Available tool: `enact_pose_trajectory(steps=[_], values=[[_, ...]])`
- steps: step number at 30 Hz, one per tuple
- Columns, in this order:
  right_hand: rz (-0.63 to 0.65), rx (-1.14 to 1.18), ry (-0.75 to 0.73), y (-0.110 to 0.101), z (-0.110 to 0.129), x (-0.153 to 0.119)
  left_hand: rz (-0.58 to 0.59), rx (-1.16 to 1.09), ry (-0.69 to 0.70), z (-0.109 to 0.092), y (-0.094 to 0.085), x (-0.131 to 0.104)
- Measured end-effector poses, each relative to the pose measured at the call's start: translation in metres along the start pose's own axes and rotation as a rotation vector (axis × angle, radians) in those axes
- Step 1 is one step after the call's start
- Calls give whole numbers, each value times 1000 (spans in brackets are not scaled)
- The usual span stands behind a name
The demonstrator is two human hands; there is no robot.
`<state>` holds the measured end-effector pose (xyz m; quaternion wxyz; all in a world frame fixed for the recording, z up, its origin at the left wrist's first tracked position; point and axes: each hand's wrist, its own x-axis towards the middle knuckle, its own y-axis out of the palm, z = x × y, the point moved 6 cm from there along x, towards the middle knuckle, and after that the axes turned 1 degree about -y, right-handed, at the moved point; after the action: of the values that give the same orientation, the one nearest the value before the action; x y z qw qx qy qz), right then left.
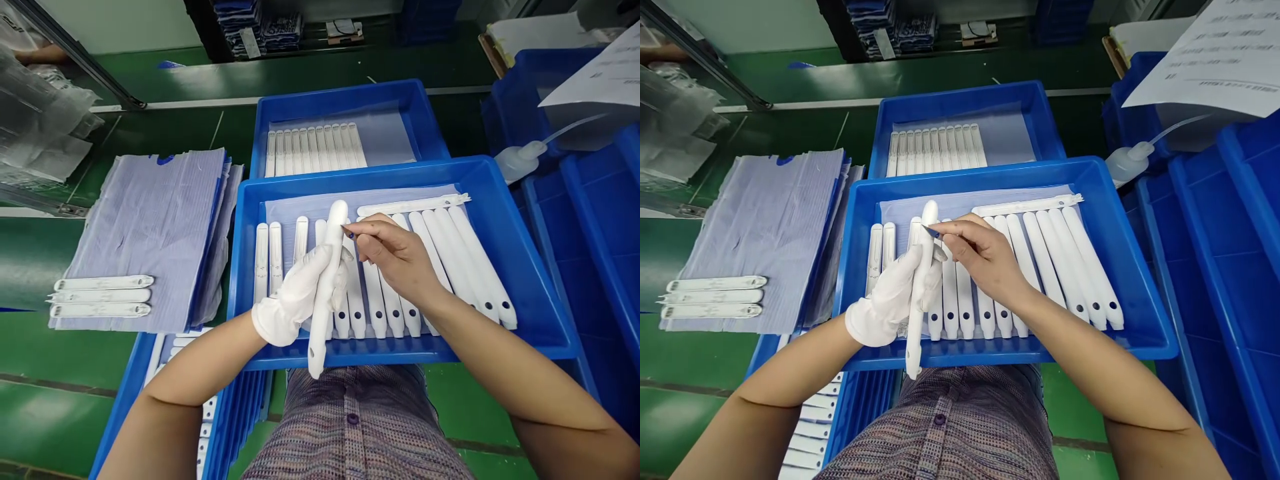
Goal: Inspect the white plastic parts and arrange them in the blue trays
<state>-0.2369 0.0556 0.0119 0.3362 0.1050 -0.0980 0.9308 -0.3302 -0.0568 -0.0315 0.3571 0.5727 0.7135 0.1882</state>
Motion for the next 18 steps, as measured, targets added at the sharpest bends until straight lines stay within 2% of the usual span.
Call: enact_pose_trajectory(steps=[5, 11, 18], values=[[-97, -185, -156, -1, 6, -7, -27, 93, -29, 0, 1, -3], [-139, -284, -172, -5, 7, -13, -26, 103, -32, 2, 3, -5], [-150, -442, -280, -3, 18, -14, -34, 192, -25, -4, 8, -9]])
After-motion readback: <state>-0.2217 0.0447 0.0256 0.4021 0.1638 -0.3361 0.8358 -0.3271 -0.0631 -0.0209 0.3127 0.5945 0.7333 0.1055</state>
